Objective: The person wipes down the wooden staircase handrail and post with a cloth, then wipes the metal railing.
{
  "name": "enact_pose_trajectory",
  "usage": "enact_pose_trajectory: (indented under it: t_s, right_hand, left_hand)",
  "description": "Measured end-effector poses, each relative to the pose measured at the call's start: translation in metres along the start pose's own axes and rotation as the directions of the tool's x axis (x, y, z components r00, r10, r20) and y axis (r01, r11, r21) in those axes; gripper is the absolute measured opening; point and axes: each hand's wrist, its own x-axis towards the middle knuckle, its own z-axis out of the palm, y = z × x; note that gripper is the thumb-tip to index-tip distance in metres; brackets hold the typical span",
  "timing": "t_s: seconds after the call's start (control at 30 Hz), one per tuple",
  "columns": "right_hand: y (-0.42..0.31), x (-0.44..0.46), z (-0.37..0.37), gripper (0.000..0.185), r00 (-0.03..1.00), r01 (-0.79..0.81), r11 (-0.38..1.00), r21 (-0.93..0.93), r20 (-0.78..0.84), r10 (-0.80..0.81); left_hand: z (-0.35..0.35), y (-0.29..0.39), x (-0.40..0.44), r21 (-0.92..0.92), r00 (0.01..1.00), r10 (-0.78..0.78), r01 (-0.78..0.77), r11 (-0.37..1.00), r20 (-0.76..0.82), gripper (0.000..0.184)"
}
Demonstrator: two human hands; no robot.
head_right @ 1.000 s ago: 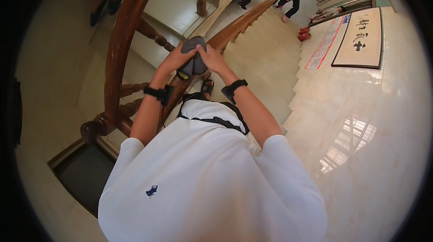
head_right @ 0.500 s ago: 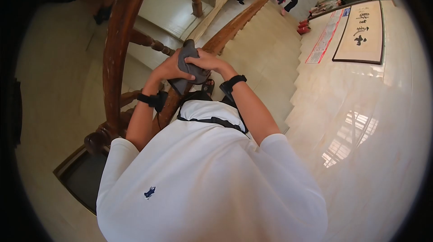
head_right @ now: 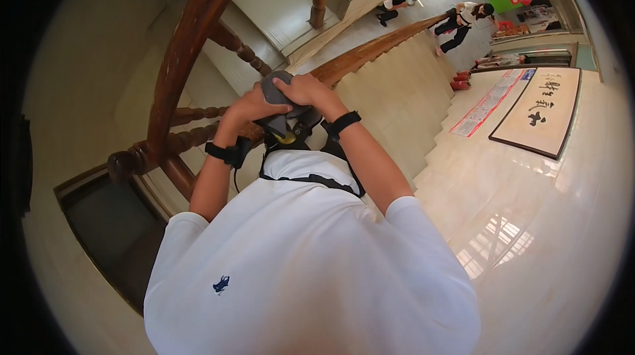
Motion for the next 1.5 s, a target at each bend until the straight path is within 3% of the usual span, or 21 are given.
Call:
enact_pose_trajectory:
  t_s: [0.1,0.2,0.23,0.3,0.4,0.53,0.6,0.7,0.73,0.83,0.93,1.03,1.07,1.17,1.27,1.37,1.5]
  right_hand:
    - [-0.008,-0.014,-0.005,0.078,0.999,0.002,1.0,-0.022,0.038,-0.001]
    - [0.009,-0.002,0.015,0.068,0.994,0.082,0.983,0.167,-0.09,-0.068]
    - [0.013,-0.003,0.017,0.063,0.982,0.17,0.939,0.3,-0.132,-0.136]
    - [0.018,-0.007,0.023,0.056,0.943,0.329,0.776,0.538,-0.226,-0.243]
    - [0.025,0.009,0.046,0.045,0.907,0.422,0.59,0.688,-0.331,-0.262]
    - [0.02,0.009,0.04,0.038,0.885,0.466,0.591,0.659,-0.324,-0.336]
    - [0.022,0.001,0.034,0.037,0.906,0.424,0.656,0.624,-0.282,-0.317]
    - [0.015,-0.018,0.056,0.039,0.765,0.476,0.849,0.231,-0.584,-0.27]
    - [0.011,-0.029,0.066,0.045,0.717,0.489,0.853,0.18,-0.641,-0.276]
    - [0.008,-0.051,0.085,0.053,0.681,0.456,0.89,0.018,-0.65,-0.336]
    - [0.014,-0.061,0.083,0.064,0.688,0.471,0.873,-0.128,-0.566,-0.455]
    - [0.021,-0.059,0.076,0.072,0.685,0.584,0.812,-0.003,-0.534,-0.495]
    - [0.024,-0.055,0.072,0.083,0.726,0.584,0.806,0.095,-0.505,-0.466]
    - [0.032,-0.028,0.077,0.087,0.742,0.589,0.751,0.298,-0.568,-0.357]
    - [0.038,-0.018,0.069,0.09,0.945,0.257,0.835,0.486,-0.305,-0.113]
    - [0.043,-0.013,0.094,0.078,0.868,0.316,0.843,0.435,-0.492,-0.072]
    - [0.057,-0.014,0.114,0.053,0.863,0.299,0.874,0.384,-0.5,-0.076]
  left_hand:
    - [0.016,0.01,-0.018,-0.003,0.992,-0.081,0.081,0.997,-0.102,0.123]
    - [0.028,0.012,-0.018,-0.136,0.978,-0.049,0.022,0.99,-0.201,0.116]
    - [0.029,0.016,-0.021,-0.18,0.974,-0.054,0.014,0.984,-0.222,0.113]
    - [0.032,0.013,-0.019,-0.077,0.943,0.083,-0.114,0.991,-0.321,0.115]
    - [0.036,0.008,-0.019,-0.05,0.906,0.179,-0.214,0.976,-0.384,0.118]
    - [0.051,0.003,-0.021,0.015,0.822,0.246,-0.278,0.96,-0.514,0.123]
    - [0.057,0.001,-0.019,-0.103,0.83,0.171,-0.263,0.959,-0.53,0.126]
    - [0.068,0.005,-0.025,-0.127,0.815,0.126,-0.237,0.963,-0.565,0.12]
    - [0.069,0.007,-0.026,-0.108,0.803,0.125,-0.229,0.967,-0.583,0.117]
    - [0.078,0.012,-0.029,-0.002,0.836,-0.088,0.104,0.995,-0.542,0.101]
    - [0.092,0.024,-0.046,0.131,0.821,-0.09,0.196,0.972,-0.564,0.093]
    - [0.103,0.027,-0.072,0.32,0.833,0.124,0.066,0.945,-0.539,0.093]
    - [0.103,0.026,-0.072,0.297,0.859,0.102,0.061,0.953,-0.502,0.099]
    - [0.108,0.013,-0.06,0.42,0.758,0.287,-0.02,0.907,-0.585,0.113]
    - [0.087,0.009,-0.034,0.454,0.72,0.377,-0.096,0.886,-0.582,0.114]
    - [0.064,0.017,-0.032,0.502,0.801,0.406,-0.155,0.851,-0.44,0.104]
    - [0.071,0.016,-0.045,0.616,0.759,0.516,-0.197,0.763,-0.396,0.097]
